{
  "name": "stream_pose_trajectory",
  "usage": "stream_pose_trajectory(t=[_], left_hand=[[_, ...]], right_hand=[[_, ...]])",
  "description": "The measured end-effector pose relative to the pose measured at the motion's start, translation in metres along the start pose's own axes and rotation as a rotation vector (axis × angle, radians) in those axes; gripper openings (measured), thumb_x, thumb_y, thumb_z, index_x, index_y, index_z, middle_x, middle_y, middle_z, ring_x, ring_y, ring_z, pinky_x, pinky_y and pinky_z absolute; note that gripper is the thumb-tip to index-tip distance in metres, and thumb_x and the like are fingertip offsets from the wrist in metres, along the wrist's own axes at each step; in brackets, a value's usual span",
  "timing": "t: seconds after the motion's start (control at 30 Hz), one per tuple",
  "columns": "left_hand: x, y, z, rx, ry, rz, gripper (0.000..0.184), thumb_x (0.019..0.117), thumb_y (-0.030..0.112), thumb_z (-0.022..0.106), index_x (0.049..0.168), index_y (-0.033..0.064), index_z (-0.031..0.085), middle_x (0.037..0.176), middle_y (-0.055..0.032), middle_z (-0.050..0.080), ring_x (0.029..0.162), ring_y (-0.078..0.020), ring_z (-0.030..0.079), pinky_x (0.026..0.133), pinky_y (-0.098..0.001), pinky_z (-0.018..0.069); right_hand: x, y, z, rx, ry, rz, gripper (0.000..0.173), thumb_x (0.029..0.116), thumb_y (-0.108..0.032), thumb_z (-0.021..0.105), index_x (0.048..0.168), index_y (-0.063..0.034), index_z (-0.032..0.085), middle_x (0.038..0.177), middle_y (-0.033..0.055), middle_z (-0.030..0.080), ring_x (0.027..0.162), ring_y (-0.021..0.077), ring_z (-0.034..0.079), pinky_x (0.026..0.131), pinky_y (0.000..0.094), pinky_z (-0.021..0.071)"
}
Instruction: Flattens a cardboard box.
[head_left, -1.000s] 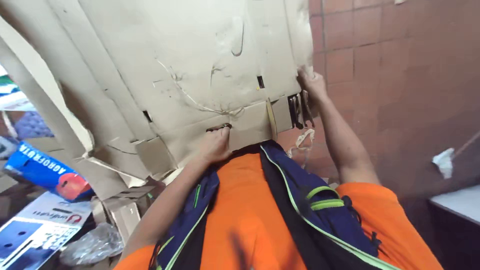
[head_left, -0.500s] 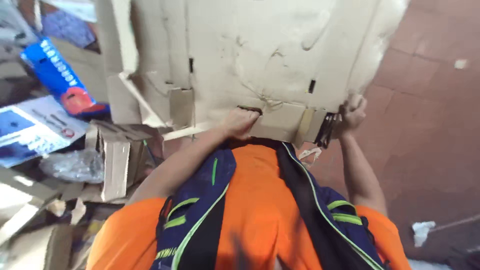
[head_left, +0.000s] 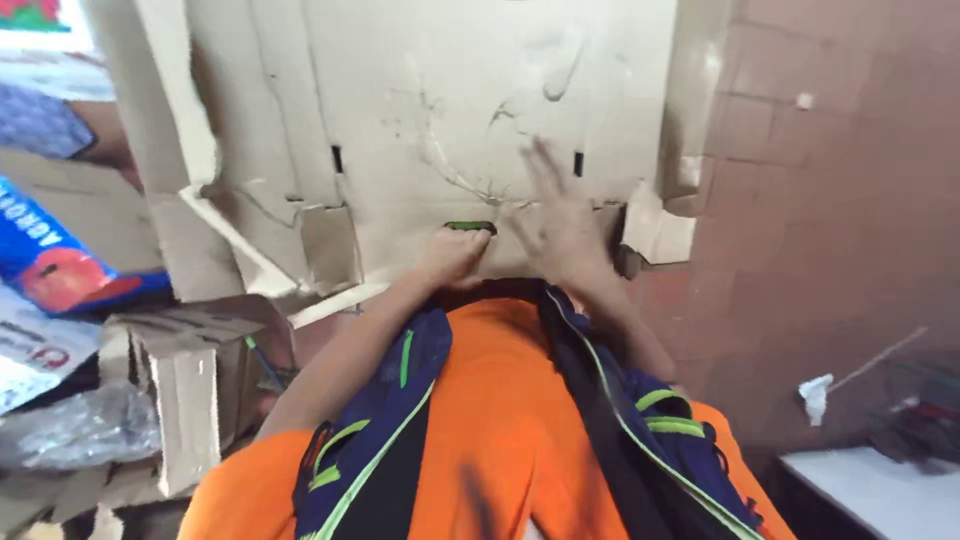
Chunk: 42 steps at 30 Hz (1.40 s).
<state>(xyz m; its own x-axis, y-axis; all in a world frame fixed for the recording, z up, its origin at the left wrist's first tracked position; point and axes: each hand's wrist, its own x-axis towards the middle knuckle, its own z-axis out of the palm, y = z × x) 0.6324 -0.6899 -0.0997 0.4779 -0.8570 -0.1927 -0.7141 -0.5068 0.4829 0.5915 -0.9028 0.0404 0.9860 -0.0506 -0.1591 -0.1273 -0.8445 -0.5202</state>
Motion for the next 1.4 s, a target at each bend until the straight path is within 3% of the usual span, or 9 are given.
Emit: stream_pose_trajectory(t=[0.13, 0.4, 0.63, 0.83, 0.93, 1.13, 1.2, 1.3, 1.4], left_hand=[[0.000, -0.004, 0.000, 0.014, 0.014, 0.010, 0.067, 0.0686, 0.049, 0.079, 0.112, 0.0015, 0.061, 0.087, -0.0185, 0.069, 0.078, -0.0408, 0.071, 0.064, -0.0592, 0.0549], [0.001, -0.010, 0.007, -0.078, -0.041, -0.004, 0.068, 0.0707, 0.044, 0.081, 0.119, 0.0004, 0.060, 0.095, -0.0198, 0.069, 0.086, -0.0410, 0.071, 0.070, -0.0602, 0.0556], [0.001, -0.011, 0.012, -0.078, -0.042, -0.023, 0.065, 0.0720, 0.036, 0.086, 0.123, 0.0034, 0.060, 0.099, -0.0166, 0.071, 0.091, -0.0375, 0.071, 0.077, -0.0573, 0.0559], [0.001, -0.011, 0.005, -0.130, -0.034, -0.006, 0.069, 0.0700, 0.032, 0.089, 0.125, 0.0027, 0.060, 0.105, -0.0168, 0.071, 0.098, -0.0360, 0.070, 0.084, -0.0552, 0.0553], [-0.006, -0.010, 0.008, -0.184, -0.003, -0.022, 0.056, 0.0716, 0.024, 0.087, 0.119, 0.0017, 0.066, 0.114, -0.0157, 0.070, 0.107, -0.0340, 0.067, 0.096, -0.0527, 0.0510], [-0.074, -0.002, 0.010, -0.204, 0.330, 0.000, 0.048, 0.0874, 0.007, 0.070, 0.135, 0.0068, 0.064, 0.149, -0.0132, 0.056, 0.148, -0.0291, 0.042, 0.128, -0.0505, 0.0220], [-0.099, 0.006, -0.030, -0.274, 0.394, -0.043, 0.028, 0.0971, 0.016, 0.062, 0.122, 0.0069, 0.072, 0.142, -0.0103, 0.063, 0.143, -0.0278, 0.048, 0.125, -0.0508, 0.0292], [-0.112, 0.011, -0.101, -0.137, 0.608, -0.348, 0.029, 0.1008, 0.027, 0.058, 0.122, 0.0138, 0.073, 0.139, -0.0040, 0.066, 0.137, -0.0234, 0.055, 0.118, -0.0531, 0.0367], [-0.111, -0.063, -0.142, 0.164, 0.557, -0.839, 0.049, 0.1045, 0.034, 0.045, 0.152, 0.0214, 0.052, 0.165, -0.0049, 0.038, 0.155, -0.0320, 0.027, 0.123, -0.0704, 0.0043]], right_hand=[[-0.013, 0.074, 0.065, -0.167, 0.128, 0.202, 0.079, 0.1049, -0.053, 0.043, 0.161, -0.0007, 0.024, 0.170, 0.0204, 0.018, 0.156, 0.0376, 0.020, 0.126, 0.0617, 0.0141], [-0.040, 0.163, 0.115, 0.407, 0.670, 0.036, 0.055, 0.1112, -0.034, 0.032, 0.153, 0.0009, 0.041, 0.162, 0.0141, 0.039, 0.151, 0.0178, 0.036, 0.124, 0.0396, 0.0308], [-0.026, 0.183, 0.137, 0.106, 0.732, -0.047, 0.044, 0.1068, -0.020, 0.042, 0.144, 0.0001, 0.055, 0.158, 0.0193, 0.044, 0.152, 0.0319, 0.036, 0.126, 0.0496, 0.0290], [-0.036, 0.098, 0.137, 0.049, 0.265, -0.505, 0.039, 0.0987, -0.023, 0.066, 0.132, -0.0018, 0.065, 0.137, 0.0209, 0.064, 0.131, 0.0329, 0.059, 0.110, 0.0485, 0.0492], [-0.034, 0.047, 0.144, 0.021, -0.019, -0.543, 0.074, 0.0946, -0.040, 0.072, 0.145, 0.0085, 0.047, 0.147, 0.0272, 0.054, 0.140, 0.0387, 0.050, 0.116, 0.0501, 0.0426], [-0.019, 0.032, 0.162, -0.346, 0.054, -0.555, 0.060, 0.0960, -0.027, 0.063, 0.141, 0.0107, 0.052, 0.136, 0.0282, 0.062, 0.129, 0.0426, 0.059, 0.109, 0.0498, 0.0481], [-0.012, 0.024, 0.169, -0.424, 0.016, -0.512, 0.067, 0.0893, -0.035, 0.068, 0.140, 0.0065, 0.055, 0.128, 0.0268, 0.066, 0.122, 0.0435, 0.063, 0.101, 0.0535, 0.0512], [0.000, -0.012, 0.168, -0.469, -0.184, -0.330, 0.075, 0.0733, -0.042, 0.078, 0.126, 0.0073, 0.058, 0.112, 0.0316, 0.066, 0.106, 0.0488, 0.065, 0.088, 0.0628, 0.0513], [0.013, -0.025, 0.172, -0.535, -0.328, -0.213, 0.090, 0.0681, -0.055, 0.079, 0.133, 0.0033, 0.055, 0.121, 0.0309, 0.064, 0.112, 0.0486, 0.063, 0.093, 0.0643, 0.0479]])
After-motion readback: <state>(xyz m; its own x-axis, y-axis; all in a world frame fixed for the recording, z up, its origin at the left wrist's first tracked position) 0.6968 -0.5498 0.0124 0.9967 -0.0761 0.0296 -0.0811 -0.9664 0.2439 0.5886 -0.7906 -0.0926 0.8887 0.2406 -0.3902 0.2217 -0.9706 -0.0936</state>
